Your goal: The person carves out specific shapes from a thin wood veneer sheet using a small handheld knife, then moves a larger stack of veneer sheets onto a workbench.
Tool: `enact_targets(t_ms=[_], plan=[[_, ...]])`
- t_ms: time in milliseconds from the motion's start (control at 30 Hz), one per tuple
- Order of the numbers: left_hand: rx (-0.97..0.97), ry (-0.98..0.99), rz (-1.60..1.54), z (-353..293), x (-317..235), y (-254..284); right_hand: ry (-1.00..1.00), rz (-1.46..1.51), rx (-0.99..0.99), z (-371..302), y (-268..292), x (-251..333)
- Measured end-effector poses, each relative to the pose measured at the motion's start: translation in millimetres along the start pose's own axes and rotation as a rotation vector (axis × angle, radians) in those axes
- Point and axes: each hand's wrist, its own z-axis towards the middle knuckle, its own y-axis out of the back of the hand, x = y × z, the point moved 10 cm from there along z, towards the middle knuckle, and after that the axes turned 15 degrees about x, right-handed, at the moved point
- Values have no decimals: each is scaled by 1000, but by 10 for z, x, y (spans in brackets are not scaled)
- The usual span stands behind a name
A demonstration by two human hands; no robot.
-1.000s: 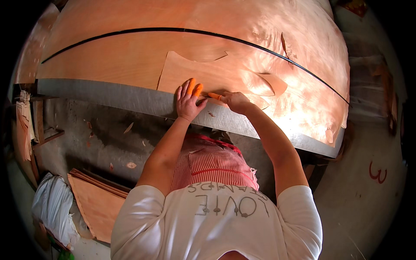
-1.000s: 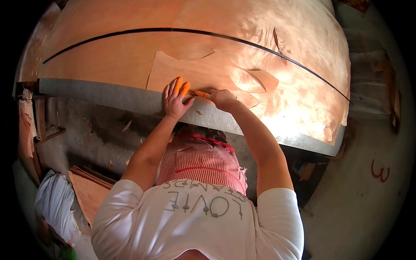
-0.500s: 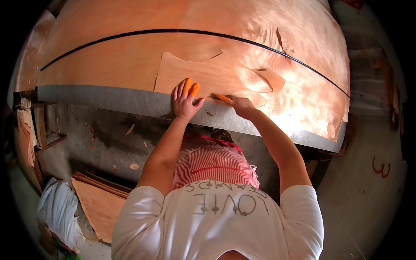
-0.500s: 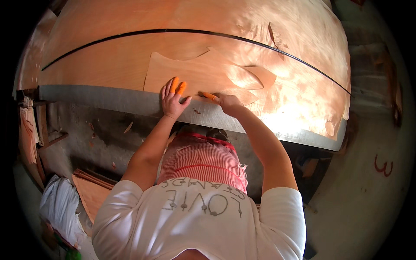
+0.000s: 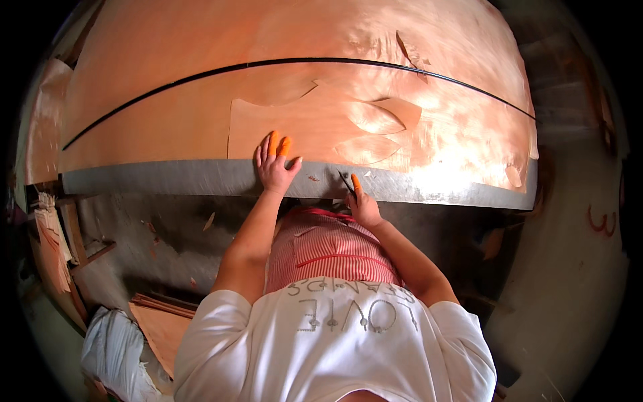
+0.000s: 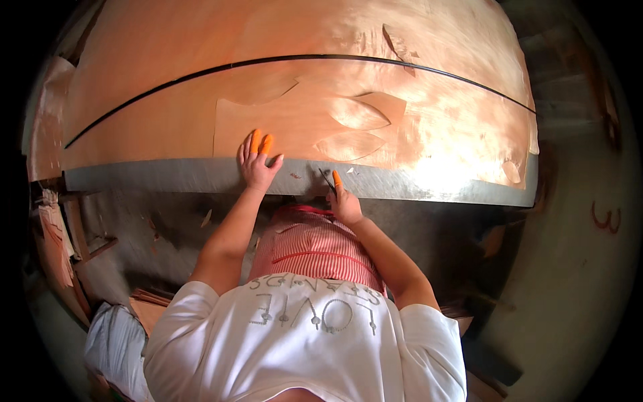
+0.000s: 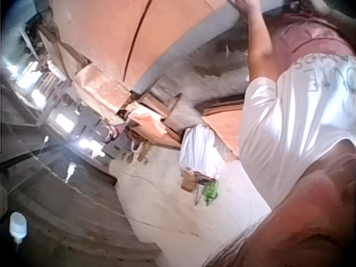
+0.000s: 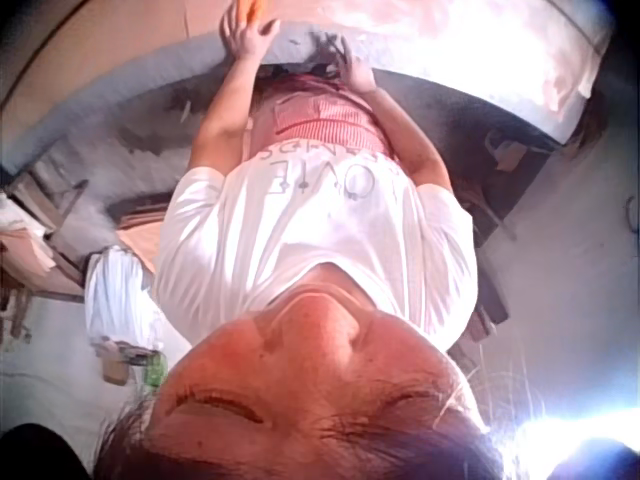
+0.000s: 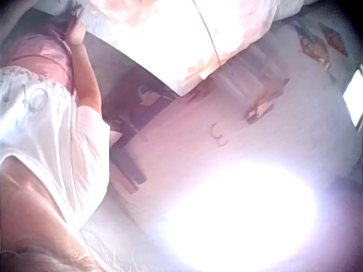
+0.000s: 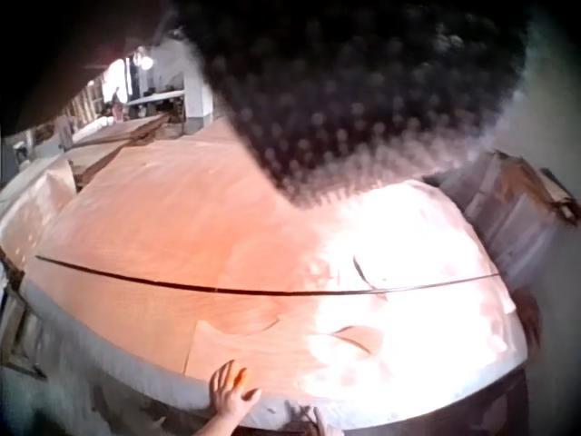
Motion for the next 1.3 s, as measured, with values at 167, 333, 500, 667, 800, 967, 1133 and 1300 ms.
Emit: enact_targets(t_ms=[167, 333, 500, 667, 800, 967, 1133, 1300], plan=[[23, -14, 67, 39, -72, 26, 322, 106, -114, 291, 271, 560], [106, -14, 63, 126, -130, 19, 197, -137, 25, 598, 127, 718], [52, 79, -95, 500, 326, 143, 191, -233, 108, 516, 127, 869], [192, -167, 402, 976, 311, 123, 277, -419, 50, 525, 1, 857], [368, -192, 348, 1120, 179, 57, 288, -390, 11, 480, 85, 840], [220, -301, 233, 1463, 64, 345, 267, -431, 74, 517, 46, 755], [-139, -51, 334, 1983, 538, 1383, 195, -267, 225, 517, 29, 935], [-532, 101, 252, 2330, 697, 2170, 191, -218, 93, 501, 229, 806]])
